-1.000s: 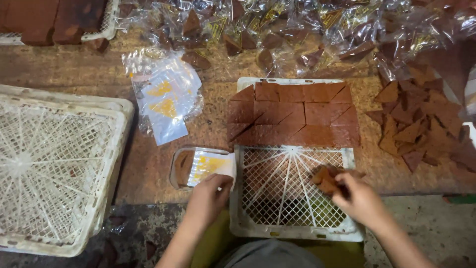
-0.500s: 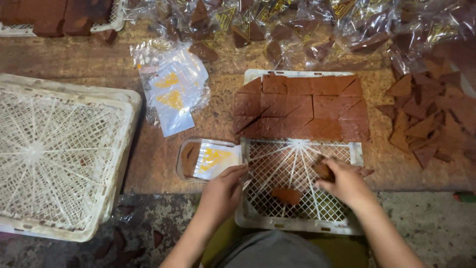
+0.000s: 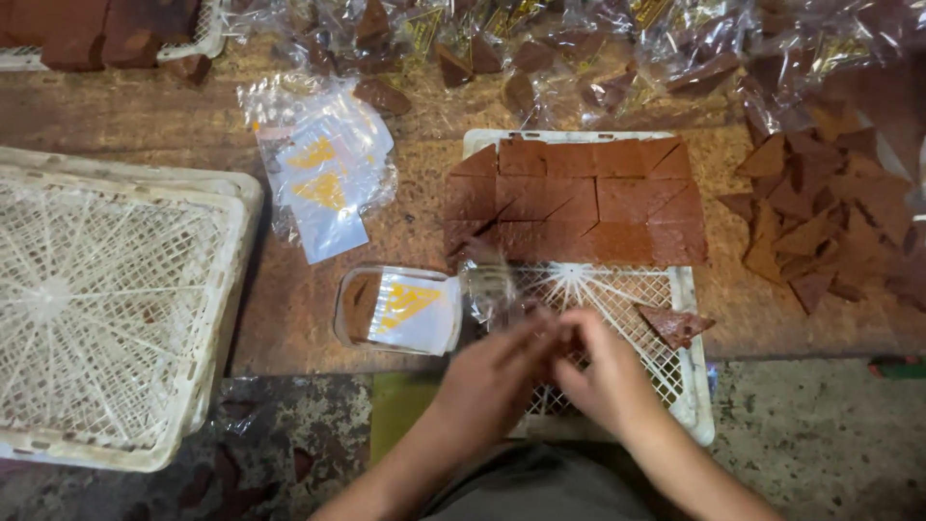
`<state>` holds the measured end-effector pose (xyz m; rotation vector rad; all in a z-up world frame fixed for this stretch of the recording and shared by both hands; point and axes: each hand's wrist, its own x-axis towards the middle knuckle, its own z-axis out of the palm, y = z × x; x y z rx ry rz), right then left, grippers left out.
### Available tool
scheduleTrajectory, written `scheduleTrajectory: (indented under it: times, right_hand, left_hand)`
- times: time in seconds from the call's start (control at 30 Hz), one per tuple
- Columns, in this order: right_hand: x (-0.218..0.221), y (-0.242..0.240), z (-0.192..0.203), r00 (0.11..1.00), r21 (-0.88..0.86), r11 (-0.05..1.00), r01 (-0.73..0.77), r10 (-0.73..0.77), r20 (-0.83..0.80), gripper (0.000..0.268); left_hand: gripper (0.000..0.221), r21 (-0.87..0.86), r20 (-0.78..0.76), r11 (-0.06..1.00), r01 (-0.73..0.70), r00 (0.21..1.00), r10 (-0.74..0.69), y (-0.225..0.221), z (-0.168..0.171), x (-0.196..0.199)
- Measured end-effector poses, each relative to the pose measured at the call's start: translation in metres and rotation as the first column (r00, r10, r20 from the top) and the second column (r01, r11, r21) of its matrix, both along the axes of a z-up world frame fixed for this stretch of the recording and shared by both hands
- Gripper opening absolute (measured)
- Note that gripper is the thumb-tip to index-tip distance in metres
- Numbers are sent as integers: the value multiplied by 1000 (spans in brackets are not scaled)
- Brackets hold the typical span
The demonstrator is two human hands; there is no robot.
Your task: Packing triangular food pieces from a drying tray into a small plastic container
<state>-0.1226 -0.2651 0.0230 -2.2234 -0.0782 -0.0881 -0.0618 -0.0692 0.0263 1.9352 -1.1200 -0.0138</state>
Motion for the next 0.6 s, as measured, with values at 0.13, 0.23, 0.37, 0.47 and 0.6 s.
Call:
scheduleTrajectory:
  times: [0.13, 0.23, 0.37, 0.47, 0.6]
  right_hand:
    - [20, -5, 44, 856, -314, 949, 42, -196, -479, 54]
    - [24, -3, 56, 952, -286, 951, 114, -187, -242, 52]
    - [23, 13, 60, 974, -221, 952, 212, -185, 134, 55]
    - [13, 47, 38, 884, -36, 990, -138, 106, -456, 50]
    - [1, 14, -1, 665, -274, 911, -309, 0, -747, 46]
  left_hand:
    - [55, -103, -279, 949, 297, 908, -314, 14, 46, -6]
    - [40, 316, -367, 949, -21, 919, 142, 20, 31, 34]
    - [39, 459, -236, 877, -137, 934, 270, 52, -62, 53]
    - [31, 572, -140, 806, -150, 951, 276, 55, -37, 51]
    - [13, 234, -198, 901, -364, 890, 411, 69, -49, 56]
